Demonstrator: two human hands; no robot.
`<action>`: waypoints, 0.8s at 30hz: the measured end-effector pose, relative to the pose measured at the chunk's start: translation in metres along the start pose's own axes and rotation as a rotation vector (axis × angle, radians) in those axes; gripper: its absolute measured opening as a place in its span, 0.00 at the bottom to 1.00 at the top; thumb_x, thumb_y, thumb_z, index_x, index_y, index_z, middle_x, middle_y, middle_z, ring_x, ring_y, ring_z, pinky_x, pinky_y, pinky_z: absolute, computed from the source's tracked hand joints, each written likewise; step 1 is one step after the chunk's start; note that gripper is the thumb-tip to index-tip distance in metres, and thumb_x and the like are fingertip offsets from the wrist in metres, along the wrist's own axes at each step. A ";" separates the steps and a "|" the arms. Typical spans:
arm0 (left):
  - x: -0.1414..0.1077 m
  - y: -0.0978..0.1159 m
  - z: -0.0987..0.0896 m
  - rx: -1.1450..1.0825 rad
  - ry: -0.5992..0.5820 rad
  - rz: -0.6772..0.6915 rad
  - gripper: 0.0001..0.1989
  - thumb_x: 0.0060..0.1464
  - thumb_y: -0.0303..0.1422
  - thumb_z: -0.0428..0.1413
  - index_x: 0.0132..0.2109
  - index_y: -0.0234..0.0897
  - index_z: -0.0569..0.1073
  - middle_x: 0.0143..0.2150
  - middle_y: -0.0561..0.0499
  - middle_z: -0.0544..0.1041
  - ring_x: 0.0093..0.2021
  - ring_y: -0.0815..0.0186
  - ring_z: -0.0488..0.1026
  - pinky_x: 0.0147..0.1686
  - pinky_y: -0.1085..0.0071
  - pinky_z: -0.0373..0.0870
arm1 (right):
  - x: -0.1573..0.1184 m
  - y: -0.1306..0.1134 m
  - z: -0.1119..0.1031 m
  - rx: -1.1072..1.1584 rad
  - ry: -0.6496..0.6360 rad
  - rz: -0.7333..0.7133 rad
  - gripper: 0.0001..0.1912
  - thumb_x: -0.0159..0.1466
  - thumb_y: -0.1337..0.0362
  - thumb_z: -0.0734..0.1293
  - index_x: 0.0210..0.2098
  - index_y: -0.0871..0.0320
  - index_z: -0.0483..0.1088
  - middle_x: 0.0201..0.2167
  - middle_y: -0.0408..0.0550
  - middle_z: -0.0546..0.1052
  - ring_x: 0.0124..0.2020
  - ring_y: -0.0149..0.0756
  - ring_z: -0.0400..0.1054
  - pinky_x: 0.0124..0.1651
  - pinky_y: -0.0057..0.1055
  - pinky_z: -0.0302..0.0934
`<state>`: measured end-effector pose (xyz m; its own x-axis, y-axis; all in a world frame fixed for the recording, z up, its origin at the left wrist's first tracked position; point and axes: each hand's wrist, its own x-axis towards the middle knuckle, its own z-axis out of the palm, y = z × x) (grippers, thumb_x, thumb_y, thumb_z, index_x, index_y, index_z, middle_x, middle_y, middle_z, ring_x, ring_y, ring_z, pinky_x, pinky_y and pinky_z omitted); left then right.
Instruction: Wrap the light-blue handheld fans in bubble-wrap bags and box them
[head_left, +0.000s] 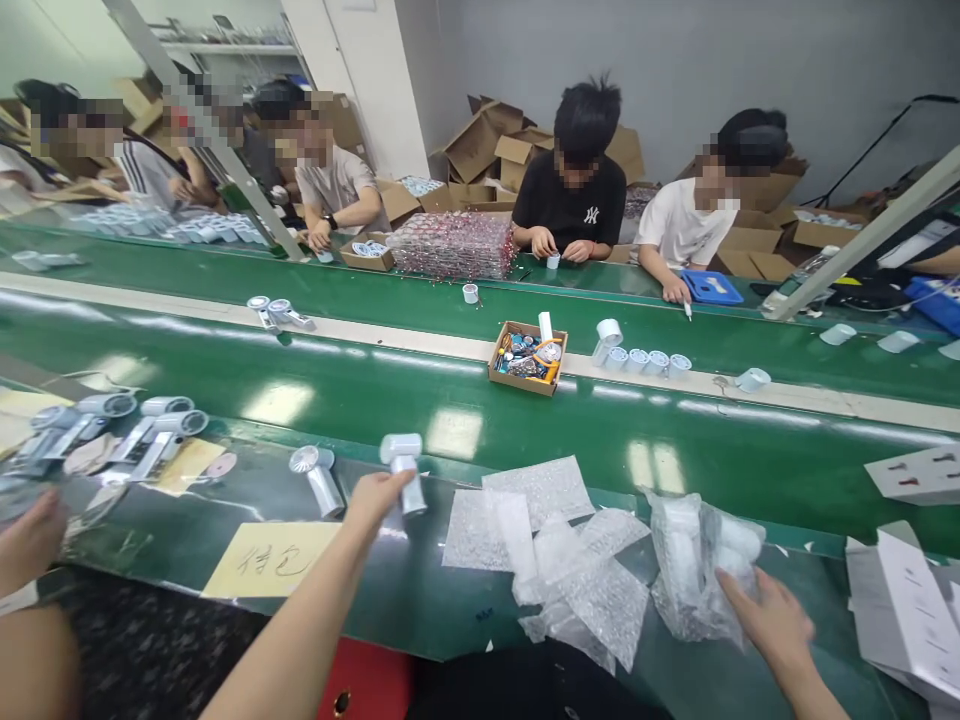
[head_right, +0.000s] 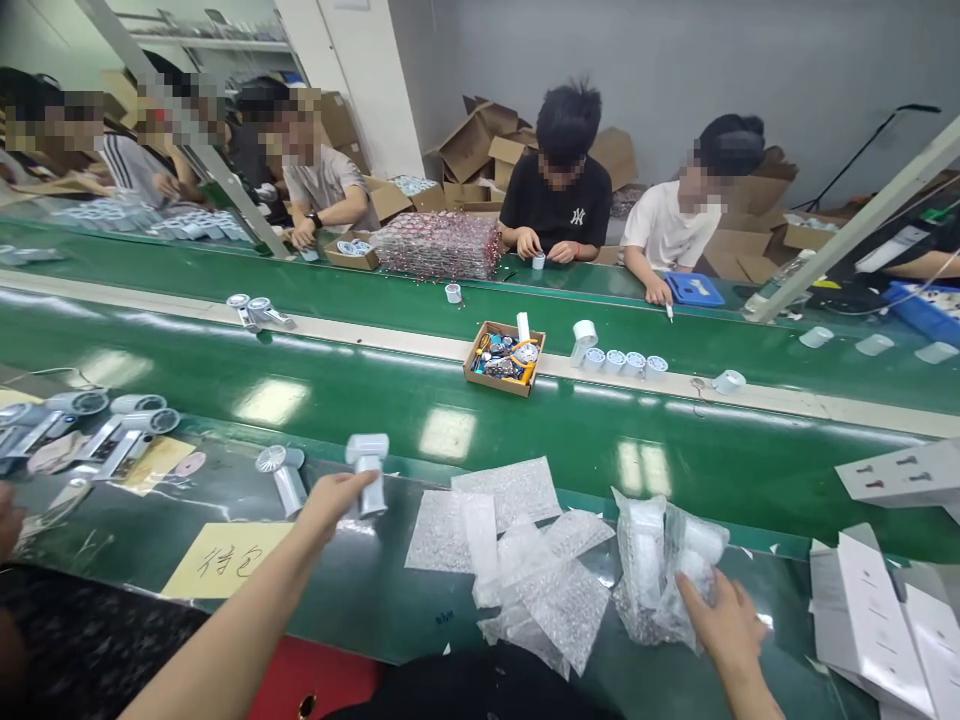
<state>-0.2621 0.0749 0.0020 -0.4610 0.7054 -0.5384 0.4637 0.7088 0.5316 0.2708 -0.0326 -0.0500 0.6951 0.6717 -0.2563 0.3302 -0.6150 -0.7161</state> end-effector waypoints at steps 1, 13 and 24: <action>-0.018 0.005 0.021 -0.080 -0.062 0.041 0.19 0.48 0.48 0.54 0.29 0.33 0.74 0.32 0.39 0.79 0.39 0.50 0.77 0.36 0.62 0.72 | -0.009 -0.017 0.006 -0.032 0.045 -0.032 0.27 0.42 0.47 0.72 0.36 0.56 0.70 0.48 0.63 0.75 0.63 0.70 0.56 0.63 0.62 0.48; -0.072 -0.017 0.111 0.015 0.031 0.128 0.11 0.52 0.40 0.57 0.30 0.37 0.69 0.35 0.41 0.77 0.47 0.50 0.74 0.43 0.63 0.67 | -0.125 -0.109 0.082 0.790 -0.951 0.503 0.22 0.49 0.57 0.81 0.38 0.60 0.73 0.33 0.45 0.81 0.33 0.34 0.76 0.38 0.31 0.71; -0.081 -0.029 0.098 -0.071 0.039 0.302 0.06 0.51 0.30 0.53 0.30 0.40 0.61 0.28 0.55 0.70 0.36 0.63 0.72 0.40 0.70 0.67 | -0.133 -0.099 0.056 0.831 -1.023 0.627 0.18 0.49 0.62 0.80 0.34 0.59 0.72 0.26 0.43 0.79 0.29 0.35 0.76 0.32 0.29 0.71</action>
<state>-0.1645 -0.0034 -0.0337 -0.3400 0.8826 -0.3247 0.5304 0.4651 0.7088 0.1096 -0.0375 0.0184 -0.2820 0.6015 -0.7475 -0.5532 -0.7385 -0.3856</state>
